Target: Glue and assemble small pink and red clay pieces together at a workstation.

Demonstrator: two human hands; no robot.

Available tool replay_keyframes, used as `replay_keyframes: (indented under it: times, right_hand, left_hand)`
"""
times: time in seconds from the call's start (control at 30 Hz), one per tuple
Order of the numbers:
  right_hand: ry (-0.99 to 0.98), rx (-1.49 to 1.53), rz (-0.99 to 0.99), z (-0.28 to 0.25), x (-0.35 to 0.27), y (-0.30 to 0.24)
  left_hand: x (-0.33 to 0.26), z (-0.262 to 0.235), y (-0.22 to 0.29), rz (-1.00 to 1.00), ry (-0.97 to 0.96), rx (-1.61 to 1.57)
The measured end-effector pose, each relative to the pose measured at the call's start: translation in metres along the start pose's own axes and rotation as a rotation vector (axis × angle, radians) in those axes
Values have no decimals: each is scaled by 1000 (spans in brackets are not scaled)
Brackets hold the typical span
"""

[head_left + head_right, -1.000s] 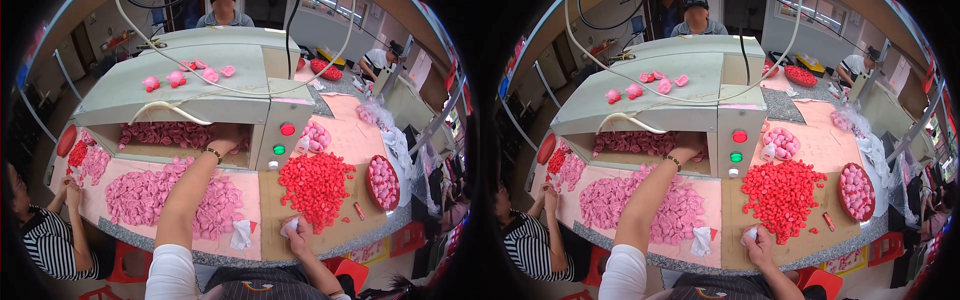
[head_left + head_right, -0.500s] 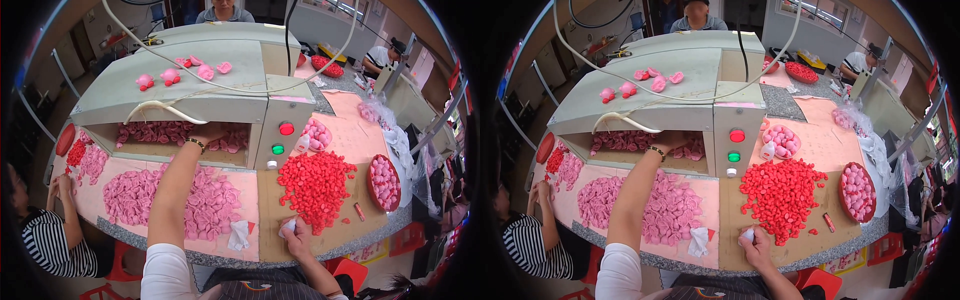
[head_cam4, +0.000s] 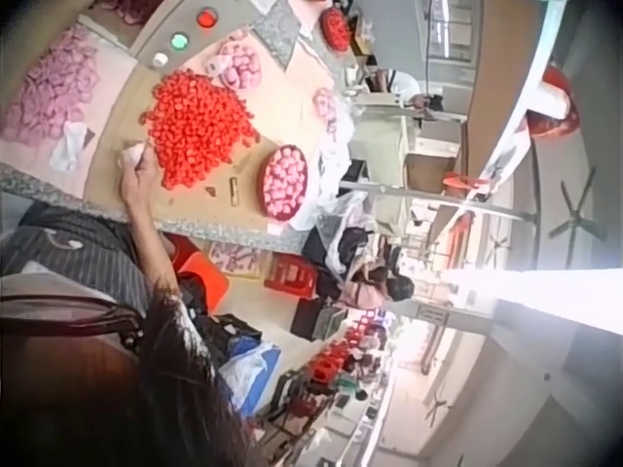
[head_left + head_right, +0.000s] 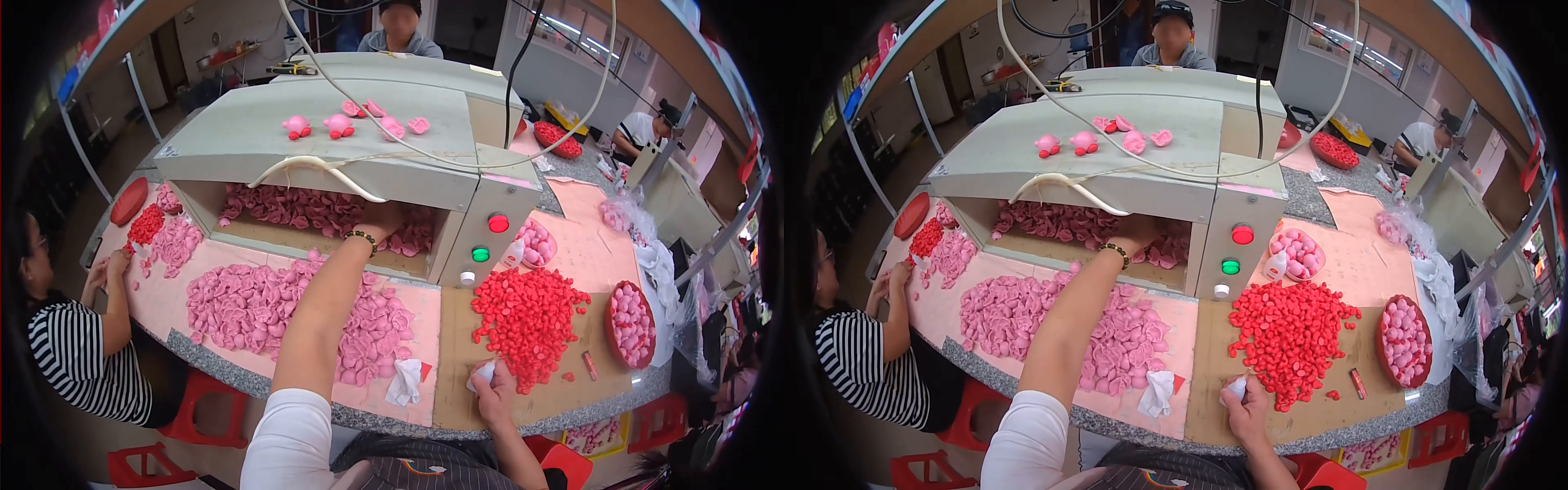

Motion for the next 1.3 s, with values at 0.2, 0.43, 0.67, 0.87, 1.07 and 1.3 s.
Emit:
replay_keyframes:
  times: [0.2,0.43,0.67,0.87,1.07,1.3]
  right_hand:
    - [47,16,77,-3,-2,7]
    - [23,-199,-136,-2,7,-2]
    - [80,-206,-159,-7,19,-9]
    - [49,-645,-519,18,49,-29]
    - [-11,-798,-507,23,51,-22]
    - [-67,-574,-308,4,20,-22]
  left_hand:
    - [5,24,-6,36,-131,-13]
    - [21,6,-18,112,28,-3]
    - [-21,-54,19,-131,-229,-132]
    - [-144,-73,61,-719,-424,-1868]
    - [-262,-59,126,-1115,-505,-2635]
    - [-295,-44,142,-1239,-492,-2391]
Point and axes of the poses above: each hand's wrist, its own x-axis towards the middle knuckle, its own z-axis out of the palm, y = z × x, the point moved 5 cm from there along x, towards the middle knuckle, and after that the axes turned 8 degrees about y, right-handed, at the moved point
